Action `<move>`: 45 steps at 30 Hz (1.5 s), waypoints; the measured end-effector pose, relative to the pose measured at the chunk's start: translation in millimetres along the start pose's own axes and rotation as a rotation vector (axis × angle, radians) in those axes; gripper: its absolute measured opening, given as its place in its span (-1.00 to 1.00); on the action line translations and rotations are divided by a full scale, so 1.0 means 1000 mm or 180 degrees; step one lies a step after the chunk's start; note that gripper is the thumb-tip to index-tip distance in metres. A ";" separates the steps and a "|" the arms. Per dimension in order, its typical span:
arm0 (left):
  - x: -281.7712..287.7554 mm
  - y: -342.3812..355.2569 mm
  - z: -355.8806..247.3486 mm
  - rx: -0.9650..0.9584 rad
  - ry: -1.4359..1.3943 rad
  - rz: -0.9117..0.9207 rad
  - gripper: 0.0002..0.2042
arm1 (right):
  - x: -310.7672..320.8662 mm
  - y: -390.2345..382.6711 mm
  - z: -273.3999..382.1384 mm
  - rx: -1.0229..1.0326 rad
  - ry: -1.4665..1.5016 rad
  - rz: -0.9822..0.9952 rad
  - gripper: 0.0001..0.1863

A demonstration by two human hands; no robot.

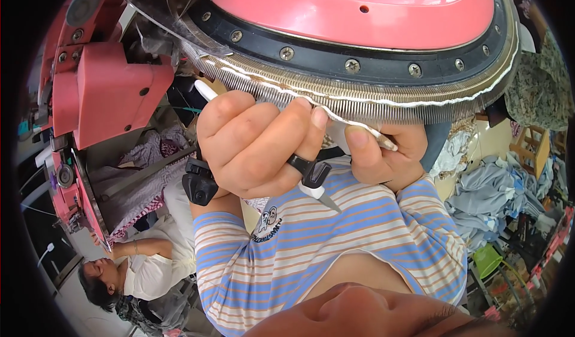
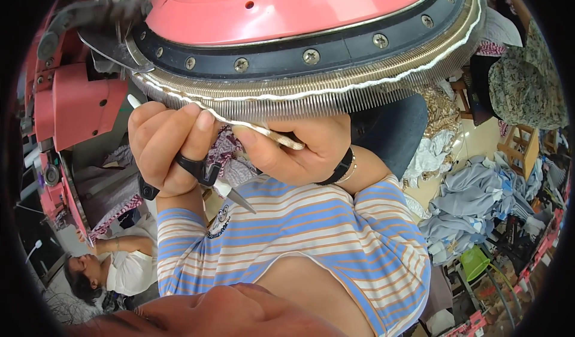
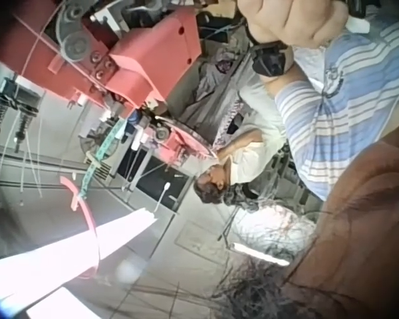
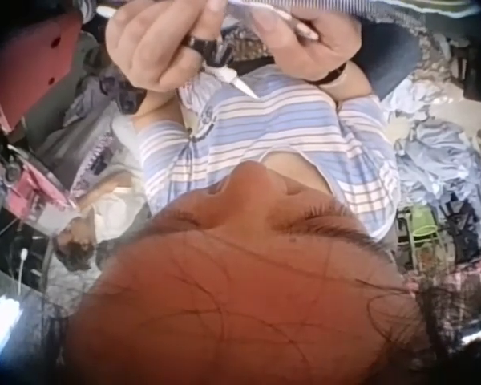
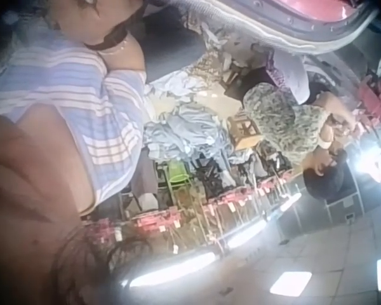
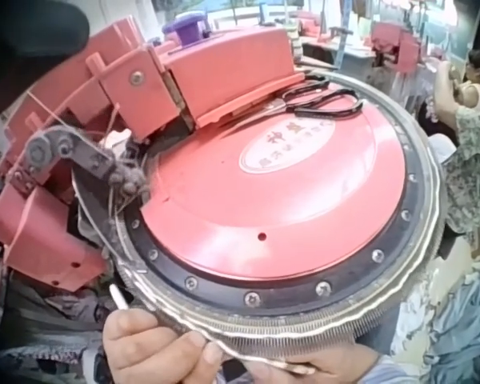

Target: Operating a circular linking machine to join pieces of knitwear.

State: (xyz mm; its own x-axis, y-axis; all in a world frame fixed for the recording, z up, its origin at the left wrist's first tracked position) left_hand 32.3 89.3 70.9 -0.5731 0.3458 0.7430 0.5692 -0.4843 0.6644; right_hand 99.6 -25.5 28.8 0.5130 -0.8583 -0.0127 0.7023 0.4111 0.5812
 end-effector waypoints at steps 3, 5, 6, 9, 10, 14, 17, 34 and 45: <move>0.001 0.005 0.001 -0.0070 0.0033 -0.0123 -0.81 | 0.000 -0.001 0.000 -0.0081 -0.0149 0.0103 -0.83; 0.003 0.006 0.000 -0.0106 0.0185 -0.0162 -0.90 | -0.002 0.001 -0.001 -0.0084 -0.0040 0.0241 -0.83; 0.004 0.005 0.002 -0.0030 0.0079 -0.0203 -0.86 | -0.004 0.001 -0.002 -0.0081 0.0076 0.0373 -0.82; 0.008 -0.002 0.009 0.0185 0.0007 -0.0131 -0.79 | -0.013 0.004 0.003 -0.0074 -0.0482 0.0650 -0.77; 0.008 -0.007 0.015 0.0343 0.0020 -0.0031 -0.75 | -0.015 0.006 0.007 -0.0058 -0.0470 0.0636 -0.77; 0.008 -0.012 0.023 0.0310 -0.0228 -0.0174 -0.82 | -0.024 -0.002 -0.008 -0.0508 -0.0324 0.0966 -0.76; 0.011 -0.015 0.026 0.0191 -0.0494 -0.0078 -0.73 | -0.023 0.001 -0.003 -0.0127 -0.0049 0.1128 -0.71; 0.008 -0.004 0.007 0.0022 0.0186 0.0285 -0.79 | -0.021 0.001 -0.007 0.0025 -0.0140 0.1347 -0.68; 0.005 0.001 0.004 0.0152 0.0062 0.0062 -0.80 | -0.015 0.005 -0.005 -0.0003 -0.0381 0.1231 -0.72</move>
State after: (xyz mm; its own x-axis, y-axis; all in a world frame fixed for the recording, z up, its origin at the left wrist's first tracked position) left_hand 32.6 93.8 75.9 -0.5727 0.3208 0.7544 0.6075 -0.4518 0.6533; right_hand 97.3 -8.9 27.7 0.6786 -0.6698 0.3016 0.4692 0.7111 0.5237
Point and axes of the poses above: each hand's wrist, its own y-axis towards the middle knuckle, its own x-axis out of the back of the hand, z = x × y, the point moved 7 cm from there along y, towards the middle knuckle, and after that the axes turned 8 degrees about z, right-handed, at the moved point
